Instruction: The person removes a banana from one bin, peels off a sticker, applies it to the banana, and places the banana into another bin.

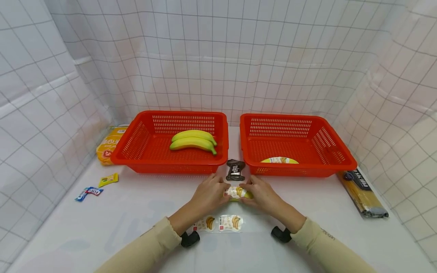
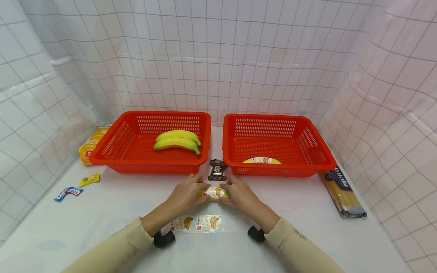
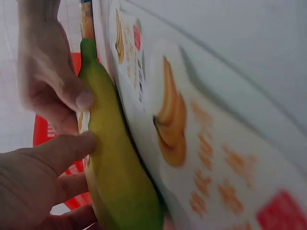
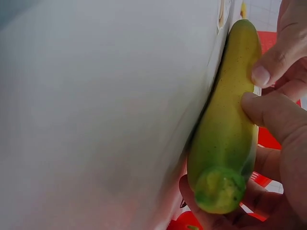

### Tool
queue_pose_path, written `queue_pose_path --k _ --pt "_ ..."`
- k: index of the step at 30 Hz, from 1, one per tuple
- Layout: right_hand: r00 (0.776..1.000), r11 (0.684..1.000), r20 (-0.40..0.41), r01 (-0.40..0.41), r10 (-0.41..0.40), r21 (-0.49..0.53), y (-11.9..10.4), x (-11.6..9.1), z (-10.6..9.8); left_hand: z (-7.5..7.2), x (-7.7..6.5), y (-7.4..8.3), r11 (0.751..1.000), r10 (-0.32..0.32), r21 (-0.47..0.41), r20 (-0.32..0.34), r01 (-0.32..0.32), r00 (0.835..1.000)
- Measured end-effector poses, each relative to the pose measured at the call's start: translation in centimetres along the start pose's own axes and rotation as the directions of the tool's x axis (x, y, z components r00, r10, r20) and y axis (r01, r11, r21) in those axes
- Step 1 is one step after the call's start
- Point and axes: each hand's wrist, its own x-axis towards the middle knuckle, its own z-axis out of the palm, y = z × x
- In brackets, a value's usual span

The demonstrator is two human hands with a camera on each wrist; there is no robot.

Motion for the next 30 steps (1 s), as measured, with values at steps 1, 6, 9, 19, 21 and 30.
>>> queue_pose_path --k 1,6,9,19,21,30 --pt "1.000 1.000 -0.003 0.001 -0.001 -0.004 0.0 0.0 0.0 -0.1 -0.1 -0.1 1.000 -0.010 -0.017 0.009 0.010 1.000" --pt "1.000 1.000 -0.030 0.001 -0.001 -0.028 -0.3 0.1 0.2 -0.1 -0.6 -0.6 0.996 -0.031 -0.079 0.020 0.033 0.999" --pt "1.000 0.999 -0.031 -0.007 0.005 -0.051 -0.7 0.3 0.5 0.1 -0.7 -0.7 0.998 -0.012 -0.067 -0.005 0.012 1.000" --pt "0.998 0.998 -0.016 0.058 -0.058 -0.028 -0.2 0.2 0.2 0.1 -0.6 -0.5 0.999 -0.013 -0.046 -0.012 0.013 1.000" --pt "0.999 0.999 -0.012 0.048 -0.048 -0.006 0.0 0.1 0.1 0.1 -0.6 -0.5 0.999 -0.020 -0.051 -0.007 0.020 1.000" --pt "1.000 0.998 0.019 -0.026 0.025 0.049 0.1 -0.1 0.2 0.1 -1.3 -1.2 0.968 -0.138 -0.206 0.040 0.143 0.990"
